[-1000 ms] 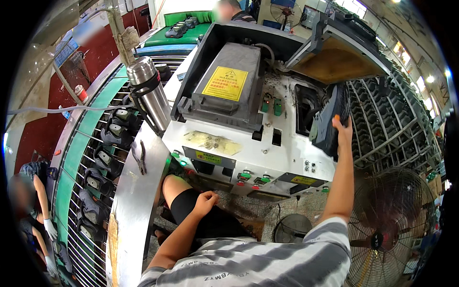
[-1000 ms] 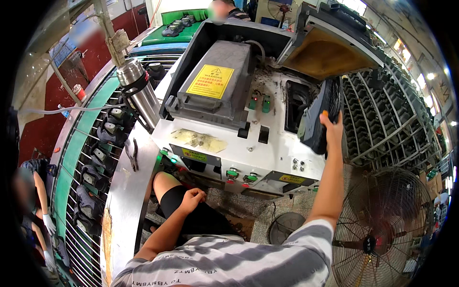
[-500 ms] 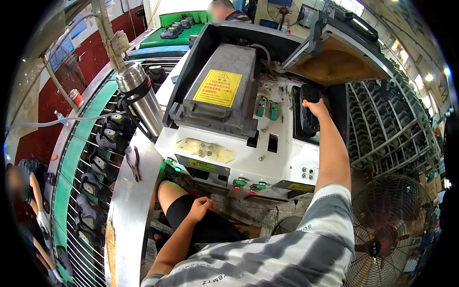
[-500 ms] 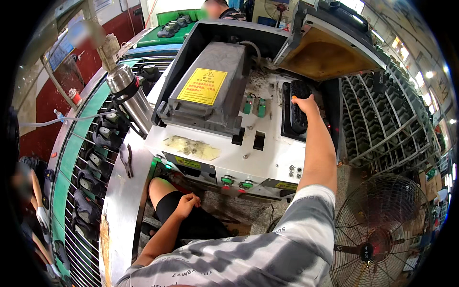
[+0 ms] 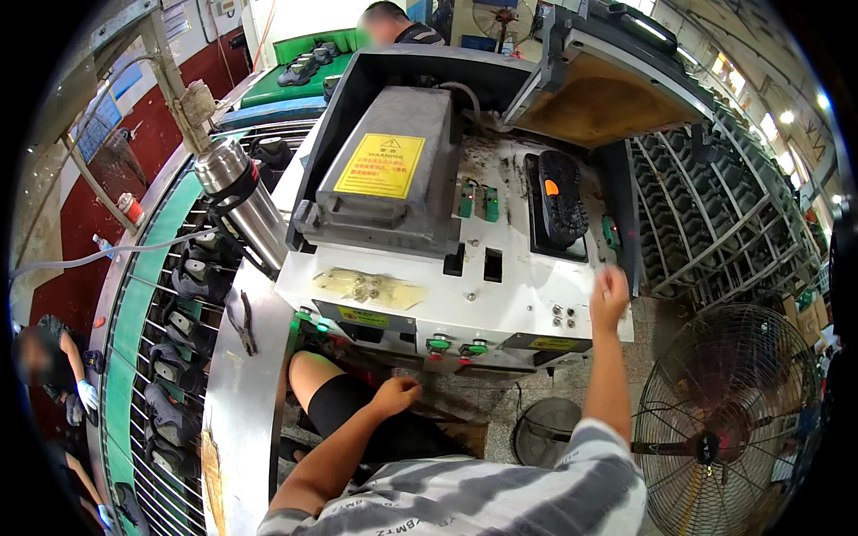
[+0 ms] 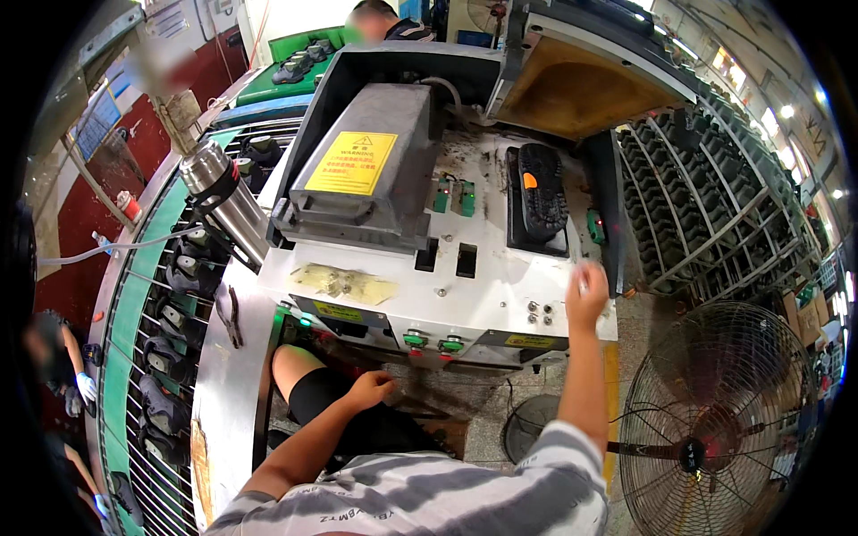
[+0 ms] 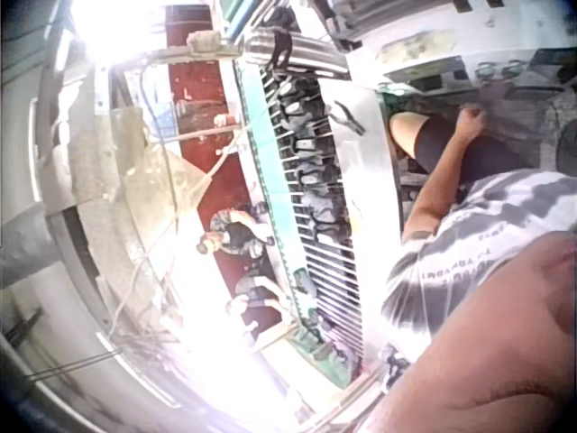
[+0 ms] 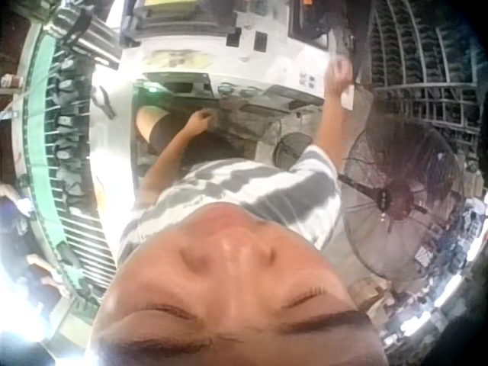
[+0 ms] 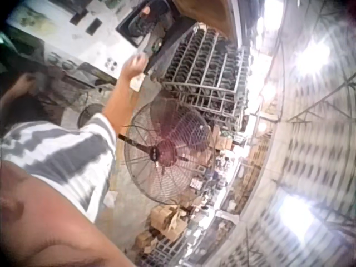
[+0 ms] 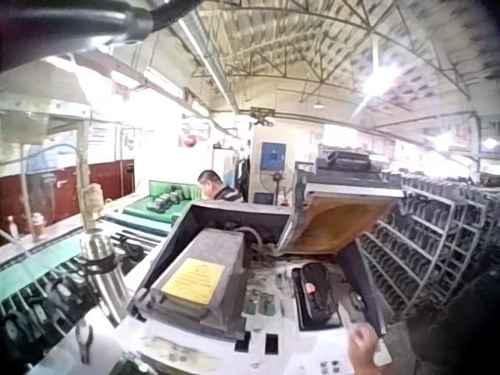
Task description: The person takes shoes from a conveyor belt, places them into a forming machine one at a time, presses buttons to operate the machine, and then returns the shoes to the belt.
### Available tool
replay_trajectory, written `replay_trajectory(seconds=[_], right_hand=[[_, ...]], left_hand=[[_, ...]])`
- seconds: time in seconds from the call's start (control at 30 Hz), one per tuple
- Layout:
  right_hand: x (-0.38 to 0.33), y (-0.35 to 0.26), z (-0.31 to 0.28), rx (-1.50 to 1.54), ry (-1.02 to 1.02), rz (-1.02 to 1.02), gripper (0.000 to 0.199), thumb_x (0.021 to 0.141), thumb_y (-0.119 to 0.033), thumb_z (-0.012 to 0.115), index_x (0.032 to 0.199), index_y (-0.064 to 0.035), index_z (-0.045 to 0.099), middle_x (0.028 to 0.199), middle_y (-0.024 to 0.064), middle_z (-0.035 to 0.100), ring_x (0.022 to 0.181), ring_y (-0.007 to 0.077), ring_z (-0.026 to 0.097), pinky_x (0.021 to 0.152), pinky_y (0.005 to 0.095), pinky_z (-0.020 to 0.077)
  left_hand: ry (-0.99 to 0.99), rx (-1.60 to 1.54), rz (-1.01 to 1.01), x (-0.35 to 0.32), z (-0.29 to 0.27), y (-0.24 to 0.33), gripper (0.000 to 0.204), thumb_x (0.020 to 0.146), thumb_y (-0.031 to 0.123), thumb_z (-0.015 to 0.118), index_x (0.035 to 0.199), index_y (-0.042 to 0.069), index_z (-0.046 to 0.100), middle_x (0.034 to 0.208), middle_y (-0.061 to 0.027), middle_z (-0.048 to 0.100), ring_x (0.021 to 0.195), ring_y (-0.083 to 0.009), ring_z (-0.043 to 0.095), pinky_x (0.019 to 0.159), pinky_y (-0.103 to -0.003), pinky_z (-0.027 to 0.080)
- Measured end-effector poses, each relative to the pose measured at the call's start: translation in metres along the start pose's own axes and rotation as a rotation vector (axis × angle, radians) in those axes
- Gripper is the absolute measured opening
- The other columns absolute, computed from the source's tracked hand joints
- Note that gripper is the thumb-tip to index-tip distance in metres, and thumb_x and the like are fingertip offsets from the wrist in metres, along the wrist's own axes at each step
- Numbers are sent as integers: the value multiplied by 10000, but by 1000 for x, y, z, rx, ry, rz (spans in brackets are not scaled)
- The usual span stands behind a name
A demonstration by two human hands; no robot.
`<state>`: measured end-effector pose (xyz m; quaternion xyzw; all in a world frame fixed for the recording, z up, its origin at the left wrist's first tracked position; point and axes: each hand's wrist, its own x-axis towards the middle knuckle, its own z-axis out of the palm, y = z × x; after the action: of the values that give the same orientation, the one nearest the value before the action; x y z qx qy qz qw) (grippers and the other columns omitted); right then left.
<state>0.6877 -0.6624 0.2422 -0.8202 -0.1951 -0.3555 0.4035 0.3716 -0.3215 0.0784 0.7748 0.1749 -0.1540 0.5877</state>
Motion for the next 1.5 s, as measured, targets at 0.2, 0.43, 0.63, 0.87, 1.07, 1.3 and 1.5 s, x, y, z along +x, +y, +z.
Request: replay_trajectory(seconds=[0.2,0.43,0.63,0.87,1.07,1.3,1.5], right_hand=[[-154,43,-62,470,577,1104,337,945,-346,535,816,-50,439,744,33,478,663,181,445,657,371,401],[-185,61,-70,702,-120,1191,290,907,-325,556,759,-95,457,678,51,487,593,160,441,568,315,391],[-208,-138,29,388,-669,72,201,775,-85,690,956,-15,637,777,108,652,659,222,628,623,337,506],[-56,-266,214,395,-400,-187,606,740,-114,727,1298,-32,505,1045,109,631,874,259,607,791,354,501],[87,-307,359,-294,-602,343,1175,690,-634,708,1506,2,150,1470,327,282,1344,438,351,1092,480,337],[66,-345,340,-389,-563,524,1110,727,-525,728,1505,4,140,1431,217,428,1269,354,480,1032,467,433],[-8,-346,299,-64,-139,383,1030,703,-433,769,1468,16,246,1399,218,445,1230,378,495,985,468,451]], left_hand=[[-41,161,391,63,73,48,317,925,328,566,1016,45,673,884,-144,698,809,-314,661,743,-389,501],[25,-14,326,43,38,85,323,961,308,517,976,37,691,817,-137,686,764,-278,653,711,-382,492],[790,-513,273,-49,-76,-102,217,961,146,524,1005,-1,678,815,-69,683,729,-133,632,682,-274,520],[1798,-55,-229,-298,-135,-226,207,898,166,560,869,4,686,735,-98,666,681,-187,611,656,-324,482],[1961,-281,-300,-399,-48,-249,183,902,90,525,796,-34,608,648,-64,572,587,-130,523,552,-301,428],[1959,155,-512,-383,-45,-250,110,794,100,607,727,18,638,637,-120,599,560,-248,574,560,-354,464],[1915,139,-538,-387,-49,-239,131,805,126,604,732,25,644,647,-117,616,565,-257,585,566,-361,469]])
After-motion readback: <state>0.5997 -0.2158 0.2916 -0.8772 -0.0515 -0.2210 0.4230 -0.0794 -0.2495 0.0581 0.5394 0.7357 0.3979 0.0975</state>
